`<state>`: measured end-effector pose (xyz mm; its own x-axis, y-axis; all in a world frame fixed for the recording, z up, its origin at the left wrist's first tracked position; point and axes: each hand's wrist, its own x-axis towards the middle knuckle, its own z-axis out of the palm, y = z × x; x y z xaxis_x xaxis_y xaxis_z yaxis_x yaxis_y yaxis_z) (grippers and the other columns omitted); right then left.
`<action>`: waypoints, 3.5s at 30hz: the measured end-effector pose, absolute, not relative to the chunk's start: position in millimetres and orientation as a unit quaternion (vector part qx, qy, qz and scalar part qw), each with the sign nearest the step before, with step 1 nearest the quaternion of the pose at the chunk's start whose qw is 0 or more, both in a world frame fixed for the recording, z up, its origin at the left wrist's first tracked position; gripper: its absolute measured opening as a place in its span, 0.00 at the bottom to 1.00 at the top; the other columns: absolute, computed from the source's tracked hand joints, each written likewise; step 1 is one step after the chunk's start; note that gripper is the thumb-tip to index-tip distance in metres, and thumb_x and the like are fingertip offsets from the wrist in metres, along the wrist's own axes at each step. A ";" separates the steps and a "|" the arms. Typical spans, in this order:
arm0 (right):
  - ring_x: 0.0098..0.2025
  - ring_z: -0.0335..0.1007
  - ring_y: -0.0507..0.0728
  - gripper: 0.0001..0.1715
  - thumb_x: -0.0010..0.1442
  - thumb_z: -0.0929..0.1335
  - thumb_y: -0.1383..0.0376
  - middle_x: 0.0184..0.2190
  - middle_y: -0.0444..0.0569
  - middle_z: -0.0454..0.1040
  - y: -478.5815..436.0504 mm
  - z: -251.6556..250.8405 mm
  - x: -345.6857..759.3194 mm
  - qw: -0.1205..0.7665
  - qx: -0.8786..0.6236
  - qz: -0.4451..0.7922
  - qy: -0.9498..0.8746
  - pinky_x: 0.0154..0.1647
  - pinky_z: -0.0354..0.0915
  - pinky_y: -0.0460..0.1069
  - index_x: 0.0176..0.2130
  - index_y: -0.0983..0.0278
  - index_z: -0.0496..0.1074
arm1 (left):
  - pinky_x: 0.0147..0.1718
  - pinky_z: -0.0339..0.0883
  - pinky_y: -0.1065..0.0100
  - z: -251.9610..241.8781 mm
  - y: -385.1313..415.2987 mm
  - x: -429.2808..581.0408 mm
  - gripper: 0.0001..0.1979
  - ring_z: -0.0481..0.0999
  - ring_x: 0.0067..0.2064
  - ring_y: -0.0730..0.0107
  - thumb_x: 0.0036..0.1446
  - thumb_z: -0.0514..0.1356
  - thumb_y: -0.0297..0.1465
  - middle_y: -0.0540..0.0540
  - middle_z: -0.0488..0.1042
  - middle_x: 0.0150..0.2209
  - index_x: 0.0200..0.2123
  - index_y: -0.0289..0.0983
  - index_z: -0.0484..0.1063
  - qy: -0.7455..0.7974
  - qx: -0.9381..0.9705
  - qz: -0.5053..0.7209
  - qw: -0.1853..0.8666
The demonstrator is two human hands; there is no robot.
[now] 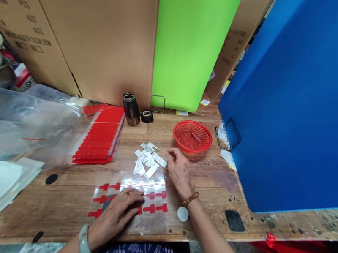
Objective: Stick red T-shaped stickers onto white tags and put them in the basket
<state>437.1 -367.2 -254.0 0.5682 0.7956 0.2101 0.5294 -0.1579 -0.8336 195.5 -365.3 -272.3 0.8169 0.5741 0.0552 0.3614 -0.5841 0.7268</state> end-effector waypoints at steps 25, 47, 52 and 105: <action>0.32 0.62 0.55 0.07 0.58 0.59 0.72 0.29 0.47 0.66 -419.0 -243.4 360.9 0.413 -0.723 0.074 -0.549 0.34 0.58 0.48 0.30 0.62 0.62 | 0.45 0.67 0.60 -247.8 -367.5 222.7 0.18 0.76 0.43 0.63 0.56 0.57 0.41 0.42 0.76 0.42 0.46 0.37 0.69 0.393 0.540 0.260 0.698; 0.23 0.61 0.47 0.21 0.50 0.72 0.57 0.25 0.41 0.68 -440.8 -250.4 362.6 0.600 -0.437 0.618 -0.259 0.23 0.56 0.43 0.43 0.63 0.69 | 0.19 0.62 0.78 -225.9 -367.2 222.8 0.14 0.69 0.21 0.79 0.50 0.63 0.39 0.48 0.73 0.23 0.29 0.32 0.69 0.363 0.411 0.157 0.821; 0.22 0.60 0.47 0.18 0.50 0.73 0.57 0.24 0.40 0.67 -449.4 -253.8 359.8 0.613 -0.410 0.622 -0.263 0.24 0.57 0.42 0.39 0.62 0.68 | 0.15 0.53 0.80 -223.9 -366.9 218.7 0.13 0.64 0.17 0.84 0.49 0.64 0.37 0.49 0.71 0.21 0.27 0.31 0.71 0.335 0.370 0.079 0.863; 0.36 0.64 0.56 0.09 0.60 0.59 0.72 0.31 0.47 0.65 -455.7 -277.8 371.0 0.347 -0.812 0.126 -0.453 0.38 0.59 0.50 0.31 0.62 0.65 | 0.34 0.72 0.73 -272.6 -361.4 264.3 0.13 0.79 0.31 0.72 0.49 0.63 0.24 0.43 0.78 0.32 0.40 0.31 0.69 0.445 0.401 0.223 0.769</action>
<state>371.0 -455.7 -277.8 0.5584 0.8223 0.1101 0.6474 -0.3489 -0.6776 264.3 -361.4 -272.6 0.5048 0.7003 -0.5047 0.0129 0.5784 0.8156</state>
